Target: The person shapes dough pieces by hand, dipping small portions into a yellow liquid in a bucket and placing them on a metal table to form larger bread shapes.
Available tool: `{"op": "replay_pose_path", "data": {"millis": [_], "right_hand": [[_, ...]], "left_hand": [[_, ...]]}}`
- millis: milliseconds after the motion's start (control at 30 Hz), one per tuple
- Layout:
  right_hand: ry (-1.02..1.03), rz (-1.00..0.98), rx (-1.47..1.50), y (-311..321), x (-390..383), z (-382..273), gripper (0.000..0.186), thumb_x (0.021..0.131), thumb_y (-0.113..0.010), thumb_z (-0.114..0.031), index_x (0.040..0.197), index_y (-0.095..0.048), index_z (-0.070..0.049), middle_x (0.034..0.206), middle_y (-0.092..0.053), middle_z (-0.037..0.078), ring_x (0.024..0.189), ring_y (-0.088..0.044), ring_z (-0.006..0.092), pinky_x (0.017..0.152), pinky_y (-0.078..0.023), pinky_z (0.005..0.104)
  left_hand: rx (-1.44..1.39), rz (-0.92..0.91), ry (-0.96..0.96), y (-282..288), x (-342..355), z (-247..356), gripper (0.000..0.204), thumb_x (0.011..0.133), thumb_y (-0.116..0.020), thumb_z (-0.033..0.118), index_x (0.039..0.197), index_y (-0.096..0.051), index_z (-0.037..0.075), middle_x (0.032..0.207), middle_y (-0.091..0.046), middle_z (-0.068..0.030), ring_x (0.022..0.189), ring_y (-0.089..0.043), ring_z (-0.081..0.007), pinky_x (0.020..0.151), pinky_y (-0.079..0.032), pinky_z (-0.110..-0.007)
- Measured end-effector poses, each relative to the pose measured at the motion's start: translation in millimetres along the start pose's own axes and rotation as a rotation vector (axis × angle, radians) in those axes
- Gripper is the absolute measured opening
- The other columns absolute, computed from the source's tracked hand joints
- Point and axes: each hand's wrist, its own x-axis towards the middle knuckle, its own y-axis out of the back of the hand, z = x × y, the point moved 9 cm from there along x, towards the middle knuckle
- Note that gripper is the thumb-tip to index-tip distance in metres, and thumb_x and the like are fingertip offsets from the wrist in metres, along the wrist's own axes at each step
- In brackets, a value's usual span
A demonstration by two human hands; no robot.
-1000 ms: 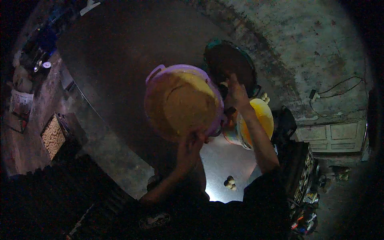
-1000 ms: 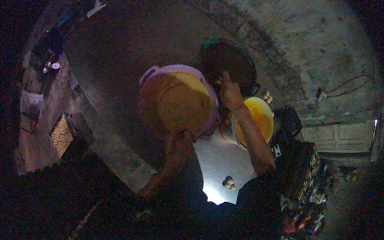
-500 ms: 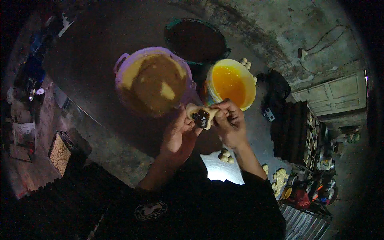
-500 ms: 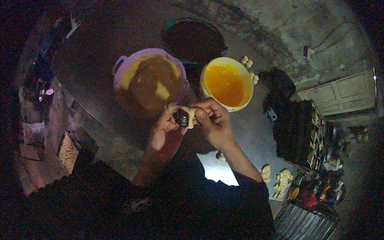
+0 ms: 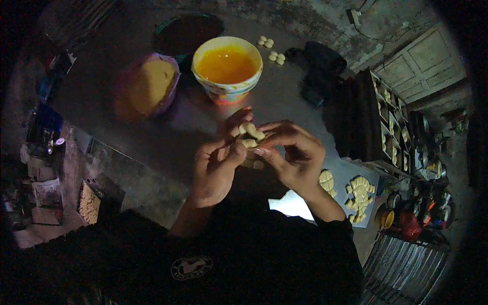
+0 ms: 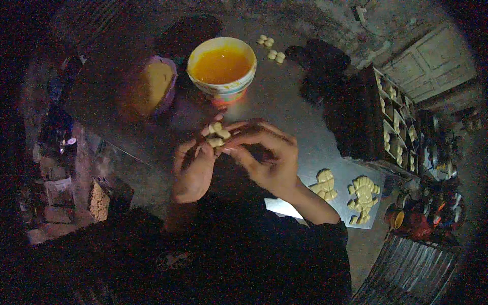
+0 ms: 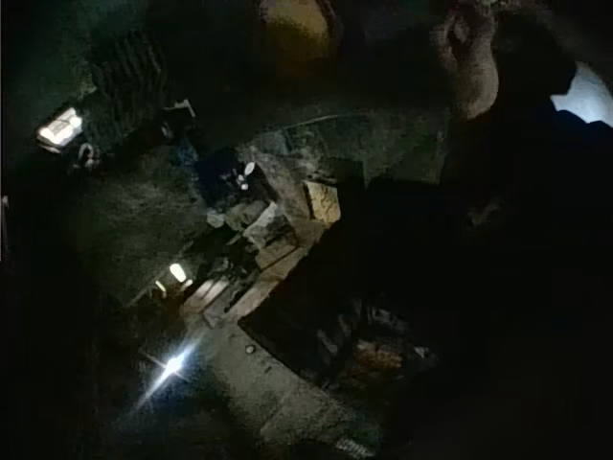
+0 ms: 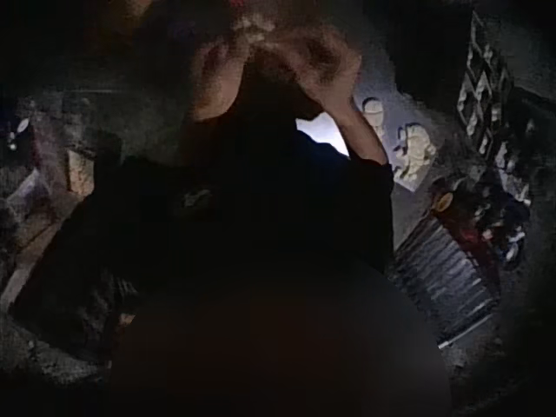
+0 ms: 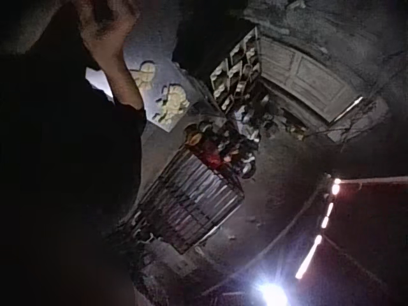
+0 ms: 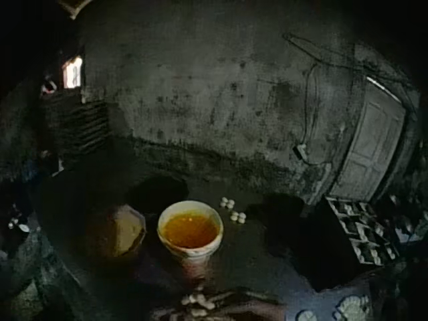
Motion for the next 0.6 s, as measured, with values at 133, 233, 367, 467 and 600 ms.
{"op": "replay_pose_path", "data": {"millis": [133,233,367,467,600], "right_hand": [[0.241,-0.124,-0.308,20.4,-37.5,-39.2,0.03,0.077,-0.072,-0.004,0.107,-0.069,0.001,0.121,-0.064,0.014,0.105,-0.064,0.0288,0.084,-0.053,0.034],[0.251,-0.2,-0.407,42.0,-55.8,-58.7,0.031,0.073,-0.075,-0.004,0.103,-0.07,-0.001,0.114,-0.066,0.012,0.098,-0.065,0.0267,0.079,-0.054,0.034],[0.188,-0.191,-0.143,75.5,-68.4,-57.3,0.024,0.076,-0.073,-0.005,0.099,-0.07,-0.004,0.105,-0.068,0.011,0.087,-0.065,0.0252,0.075,-0.052,0.0341],[0.096,-0.198,-0.13,89.4,-75.0,-50.4,0.024,0.076,-0.075,-0.005,0.099,-0.071,-0.008,0.101,-0.064,0.01,0.085,-0.061,0.0258,0.072,-0.048,0.0332],[0.055,0.054,-0.144,108.6,-75.6,-53.3,0.017,0.075,-0.08,-0.008,0.091,-0.075,-0.01,0.087,-0.055,0.003,0.086,-0.054,0.0198,0.075,-0.045,0.032]], "left_hand": [[-0.145,0.136,0.139,-33.9,-12.7,-28.2,0.023,0.101,-0.053,0.012,0.114,-0.065,-0.002,0.123,-0.062,-0.0155,0.11,-0.06,-0.0179,0.095,-0.048,-0.033],[0.067,0.121,0.038,-50.8,-26.1,-39.6,0.02,0.099,-0.055,0.009,0.108,-0.067,-0.004,0.106,-0.069,-0.0142,0.096,-0.065,-0.0159,0.086,-0.051,-0.028],[0.689,0.098,-0.113,-94.8,-39.9,-27.5,0.017,0.096,-0.058,0.003,0.104,-0.069,-0.007,0.095,-0.072,-0.0128,0.088,-0.067,-0.014,0.08,-0.052,-0.026],[0.687,0.076,-0.124,-108.9,-43.4,-28.6,0.018,0.092,-0.064,0.003,0.108,-0.069,-0.006,0.098,-0.072,-0.0135,0.086,-0.067,-0.0143,0.078,-0.052,-0.026],[0.457,-0.117,-0.203,-127.4,-37.5,-28.2,0.02,0.092,-0.066,0.007,0.108,-0.069,-0.005,0.099,-0.071,-0.0134,0.086,-0.066,-0.0155,0.077,-0.052,-0.027]]}}
